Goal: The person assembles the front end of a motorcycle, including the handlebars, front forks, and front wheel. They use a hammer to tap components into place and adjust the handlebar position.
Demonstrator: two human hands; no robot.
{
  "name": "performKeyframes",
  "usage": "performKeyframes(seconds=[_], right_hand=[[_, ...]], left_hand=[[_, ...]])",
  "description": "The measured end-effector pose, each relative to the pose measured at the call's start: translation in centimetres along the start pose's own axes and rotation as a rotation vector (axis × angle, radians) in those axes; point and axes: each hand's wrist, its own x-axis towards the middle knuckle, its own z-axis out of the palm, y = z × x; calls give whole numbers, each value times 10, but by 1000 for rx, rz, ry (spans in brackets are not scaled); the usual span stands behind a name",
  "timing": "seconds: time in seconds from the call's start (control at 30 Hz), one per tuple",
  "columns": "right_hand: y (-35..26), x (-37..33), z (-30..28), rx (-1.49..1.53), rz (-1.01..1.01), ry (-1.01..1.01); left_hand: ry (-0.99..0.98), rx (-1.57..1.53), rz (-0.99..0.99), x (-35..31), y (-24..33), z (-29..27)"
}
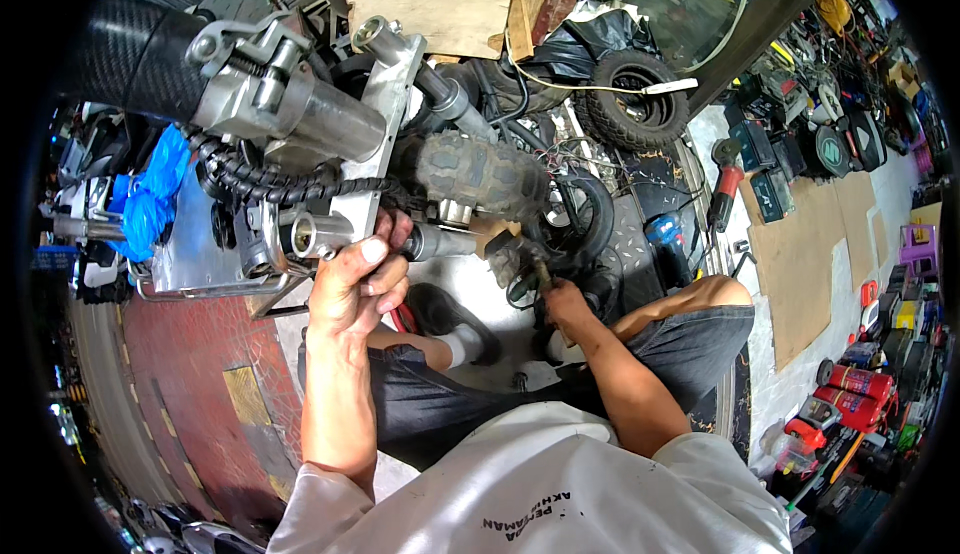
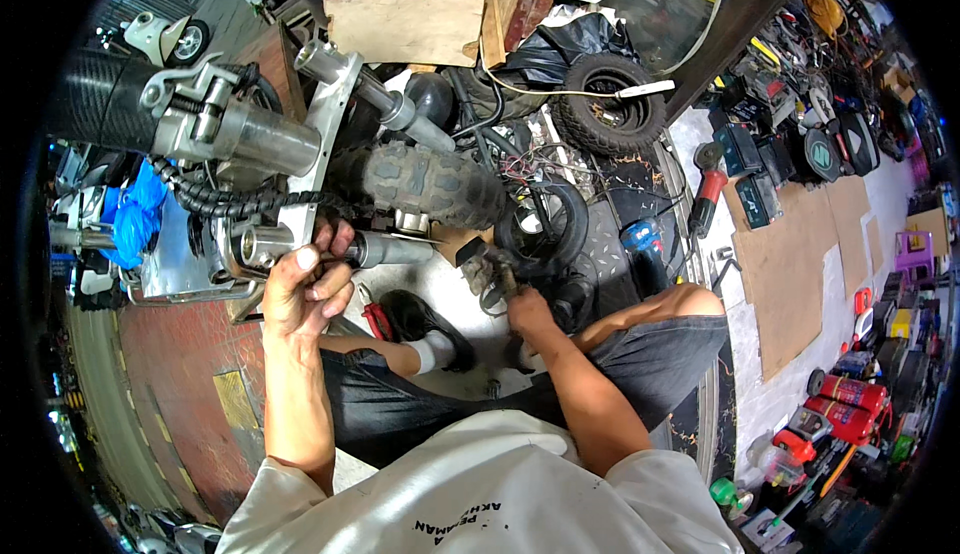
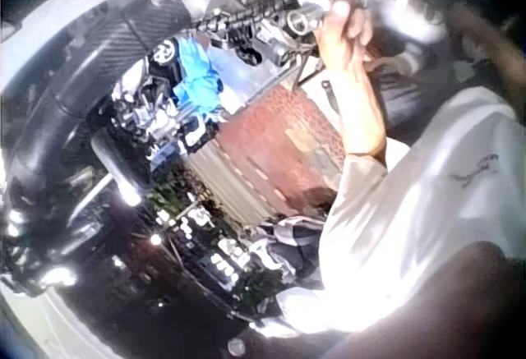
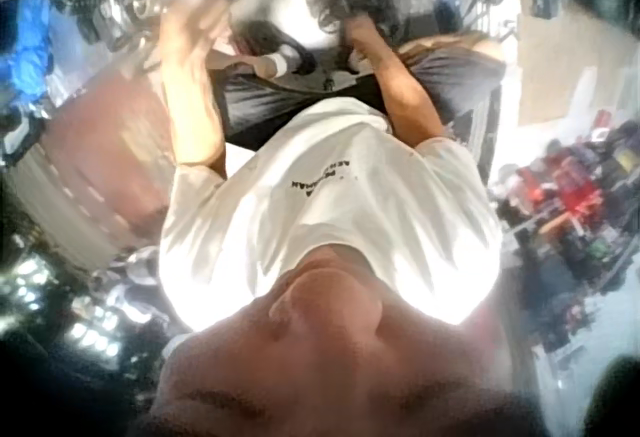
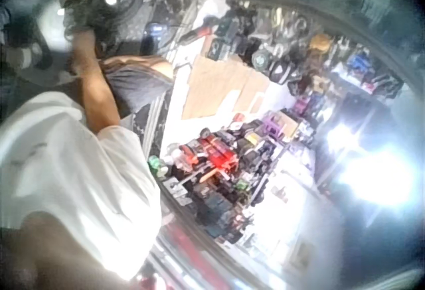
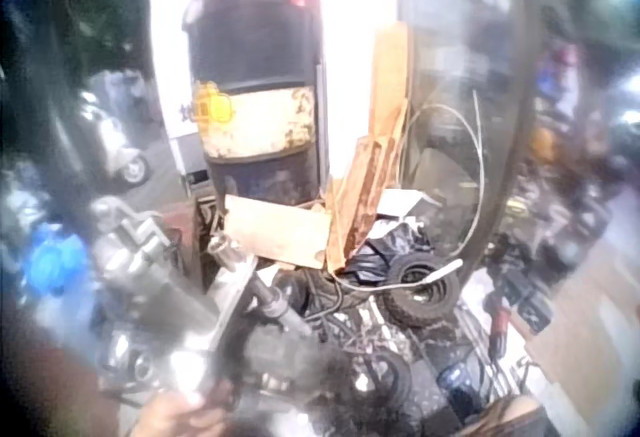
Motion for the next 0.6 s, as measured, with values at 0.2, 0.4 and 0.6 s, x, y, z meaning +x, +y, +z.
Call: performKeyframes(seconds=[0.2, 0.4, 0.6], right_hand=[[-182, -39, -90, 391, -9, -21], [-207, 1, -155, 303, 119, -160], [-244, 31, -159, 481, 165, -515]], left_hand=[[-35, -10, -1, -7, 4, -23], [-14, 2, -9, -2, 7, -34], [-59, 19, 11, -2, 8, -42]])
